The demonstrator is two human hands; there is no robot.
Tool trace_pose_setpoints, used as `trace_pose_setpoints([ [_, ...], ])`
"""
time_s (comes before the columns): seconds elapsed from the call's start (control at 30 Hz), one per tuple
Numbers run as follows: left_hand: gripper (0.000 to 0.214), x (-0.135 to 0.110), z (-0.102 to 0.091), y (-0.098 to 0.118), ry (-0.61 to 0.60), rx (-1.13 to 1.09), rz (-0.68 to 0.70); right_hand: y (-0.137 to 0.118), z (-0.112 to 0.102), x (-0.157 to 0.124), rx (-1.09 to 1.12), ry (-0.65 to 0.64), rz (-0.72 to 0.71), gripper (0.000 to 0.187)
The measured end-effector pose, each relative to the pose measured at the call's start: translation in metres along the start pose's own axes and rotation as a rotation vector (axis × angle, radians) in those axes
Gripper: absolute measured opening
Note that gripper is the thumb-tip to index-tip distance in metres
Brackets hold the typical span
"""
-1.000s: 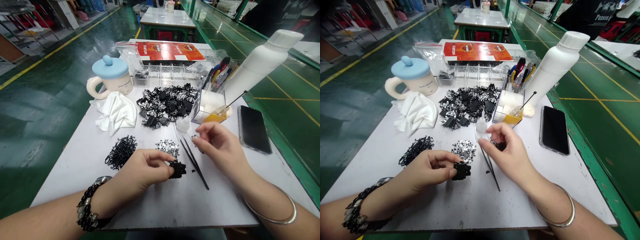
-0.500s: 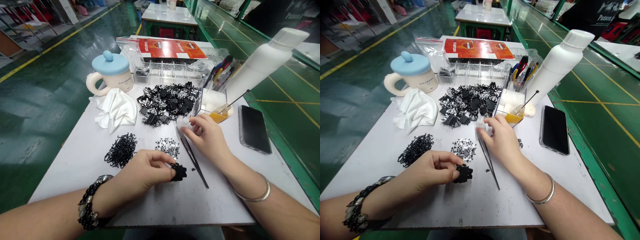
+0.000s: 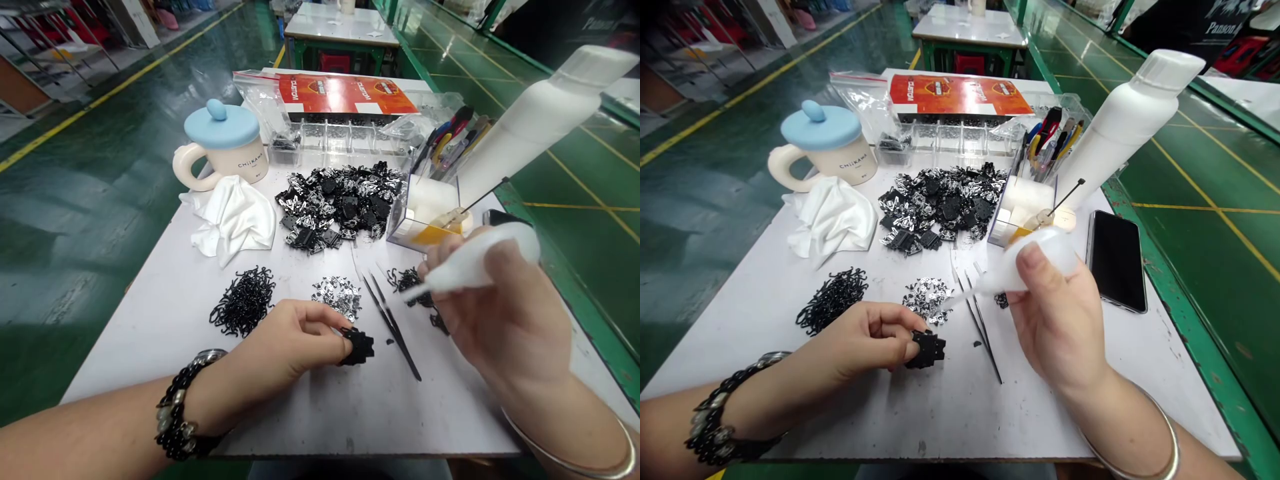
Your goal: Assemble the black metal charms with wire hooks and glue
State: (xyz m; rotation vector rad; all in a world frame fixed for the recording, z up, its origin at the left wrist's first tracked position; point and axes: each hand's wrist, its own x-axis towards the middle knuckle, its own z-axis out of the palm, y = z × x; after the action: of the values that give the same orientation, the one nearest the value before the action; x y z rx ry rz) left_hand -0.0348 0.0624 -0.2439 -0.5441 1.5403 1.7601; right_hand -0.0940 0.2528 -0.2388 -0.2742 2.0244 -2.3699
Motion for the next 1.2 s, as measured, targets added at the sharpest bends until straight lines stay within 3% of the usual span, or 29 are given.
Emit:
trace_pose_setpoints([
  [0.2, 0.015, -0.001, 0.000, 0.000, -0.014, 0.037, 0.005, 0.004, 0.001, -0.019, -0.041, -0.152, -0.119, 0.020],
  [0.4, 0.018, -0.001, 0.000, -0.003, -0.005, 0.080, 0.030, 0.004, 0.002, -0.025, -0.023, -0.266, -0.114, 0.010],
  [1.2, 0.020, 0.000, 0.001, -0.001, 0.000, 0.083, 0.026, 0.008, 0.003, -0.025, -0.054, -0.244, -0.142, 0.009],
])
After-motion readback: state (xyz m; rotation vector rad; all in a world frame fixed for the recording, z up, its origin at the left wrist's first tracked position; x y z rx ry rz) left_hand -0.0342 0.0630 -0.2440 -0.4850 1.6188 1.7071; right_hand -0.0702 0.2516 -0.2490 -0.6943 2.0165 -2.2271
